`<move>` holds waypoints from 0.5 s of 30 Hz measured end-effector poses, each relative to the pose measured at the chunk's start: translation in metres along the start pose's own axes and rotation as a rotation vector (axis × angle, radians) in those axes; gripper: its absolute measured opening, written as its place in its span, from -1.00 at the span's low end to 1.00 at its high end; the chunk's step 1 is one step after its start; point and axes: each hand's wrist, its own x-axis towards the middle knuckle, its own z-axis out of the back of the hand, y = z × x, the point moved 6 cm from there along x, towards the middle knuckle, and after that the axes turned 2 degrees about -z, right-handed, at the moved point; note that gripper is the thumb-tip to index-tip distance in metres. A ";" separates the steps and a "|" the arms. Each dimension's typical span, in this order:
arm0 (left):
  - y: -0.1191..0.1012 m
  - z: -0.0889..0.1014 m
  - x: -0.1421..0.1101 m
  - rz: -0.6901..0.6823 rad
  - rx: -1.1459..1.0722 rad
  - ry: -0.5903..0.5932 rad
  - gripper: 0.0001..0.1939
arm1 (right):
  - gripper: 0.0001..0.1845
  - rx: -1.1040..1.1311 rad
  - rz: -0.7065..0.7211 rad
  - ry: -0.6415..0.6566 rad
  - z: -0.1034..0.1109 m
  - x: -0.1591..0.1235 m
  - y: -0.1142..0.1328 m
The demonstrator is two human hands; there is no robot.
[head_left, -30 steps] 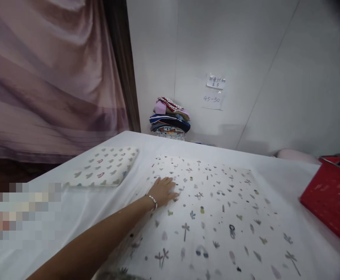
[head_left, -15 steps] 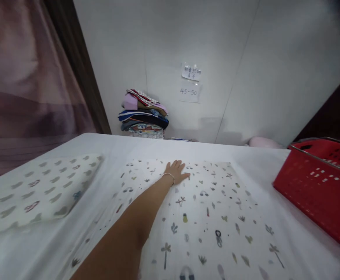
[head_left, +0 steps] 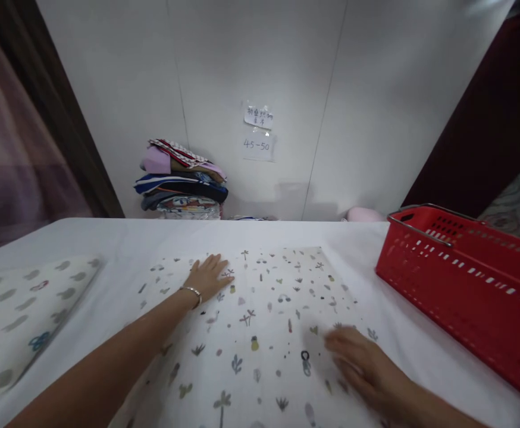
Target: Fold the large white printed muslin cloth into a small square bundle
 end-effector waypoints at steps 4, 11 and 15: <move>0.019 -0.007 0.005 0.115 0.004 -0.027 -0.27 | -0.50 -0.156 -0.220 0.081 -0.019 0.114 -0.068; 0.022 -0.013 0.010 0.139 -0.005 -0.001 -0.25 | -0.31 -0.317 -0.500 0.213 -0.044 0.213 -0.146; 0.032 -0.012 0.013 0.159 0.000 0.021 -0.26 | -0.25 -0.344 -0.492 0.229 -0.047 0.212 -0.161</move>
